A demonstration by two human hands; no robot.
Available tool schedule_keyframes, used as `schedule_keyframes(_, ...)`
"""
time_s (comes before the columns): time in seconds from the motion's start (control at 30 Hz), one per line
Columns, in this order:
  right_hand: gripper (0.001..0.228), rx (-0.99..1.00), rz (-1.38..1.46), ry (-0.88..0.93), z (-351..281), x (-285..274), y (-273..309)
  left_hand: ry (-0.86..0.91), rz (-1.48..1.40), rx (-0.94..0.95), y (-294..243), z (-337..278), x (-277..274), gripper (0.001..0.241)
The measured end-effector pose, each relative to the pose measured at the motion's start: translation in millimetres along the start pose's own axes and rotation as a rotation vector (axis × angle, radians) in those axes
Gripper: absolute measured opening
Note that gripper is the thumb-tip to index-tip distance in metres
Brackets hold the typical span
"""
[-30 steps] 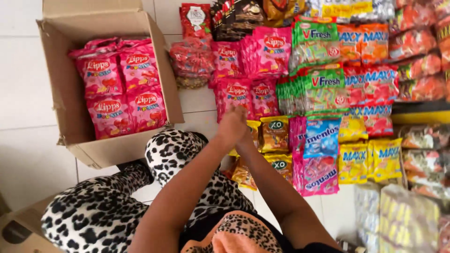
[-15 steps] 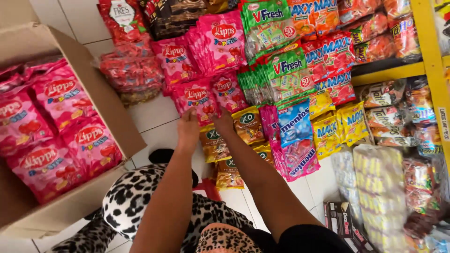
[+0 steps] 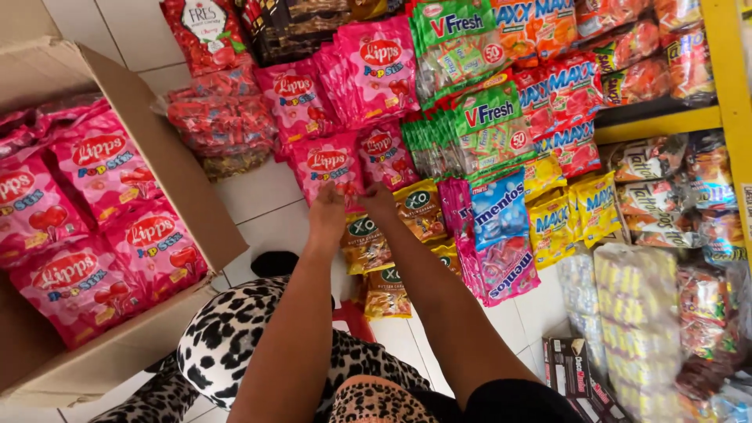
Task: The recorder is organizing and packing small snack bags (pink 'Lipps' brand) into a cardboard box.
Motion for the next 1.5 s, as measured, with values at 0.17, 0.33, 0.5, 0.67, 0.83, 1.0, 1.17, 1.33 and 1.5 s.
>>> schedule_keyframes(0.17, 0.028, 0.092, 0.456, 0.092, -7.7, 17.4, -11.1, -0.011, 0.141, 0.052, -35.5, -5.8, -11.9, 0.047)
schedule_keyframes(0.33, 0.027, 0.237, 0.737, 0.128, -36.8, -10.7, 37.3, -0.056, 0.233, -0.063, -82.3, -14.5, -39.2, 0.062)
schedule_keyframes(0.5, 0.025, 0.17, 0.614, 0.073, -31.1, -19.0, 14.7, -0.084, 0.053, -0.062, -66.5, -14.5, -46.6, 0.069)
schedule_keyframes(0.67, 0.023, -0.322, 0.041, -0.33, -16.0, -32.2, 1.3, -0.072, 0.106, -0.049, -61.9, -15.1, -49.2, 0.066)
schedule_keyframes(0.83, 0.022, -0.161, 0.153, -0.26, -21.6, -58.2, 26.8, -0.044, 0.075, -0.09, -50.7, -8.3, -41.4, 0.069)
schedule_keyframes(1.0, 0.017, 0.379, 0.942, 0.097, -60.9, -108.5, 83.3, -0.032, -0.116, -0.207, -52.9, -8.4, -36.3, 0.078)
schedule_keyframes(1.17, 0.02, 0.304, 1.351, 0.261, -73.4, -155.3, 114.4, 0.055, -0.262, -0.414, -146.0, -36.1, -62.5, 0.076)
schedule_keyframes(1.33, 0.021, 0.2, 1.519, 0.454, -99.9, -203.9, 176.2, 0.335, -0.384, -0.48, -188.0, -58.6, -75.4, 0.057)
schedule_keyframes(1.5, 0.052, 0.126, 1.432, 0.493, -111.5, -219.8, 187.7, 0.578, -0.728, -0.286, -182.4, -60.2, -77.0, 0.039)
Point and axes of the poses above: each hand's wrist, its own z-axis towards the middle knuckle, its own x-axis out of the palm, y = z × x, the point moved 1 cm from there along z, towards the middle knuckle, and after that the axes turned 14 degrees about -y, right-handed, at the moved point
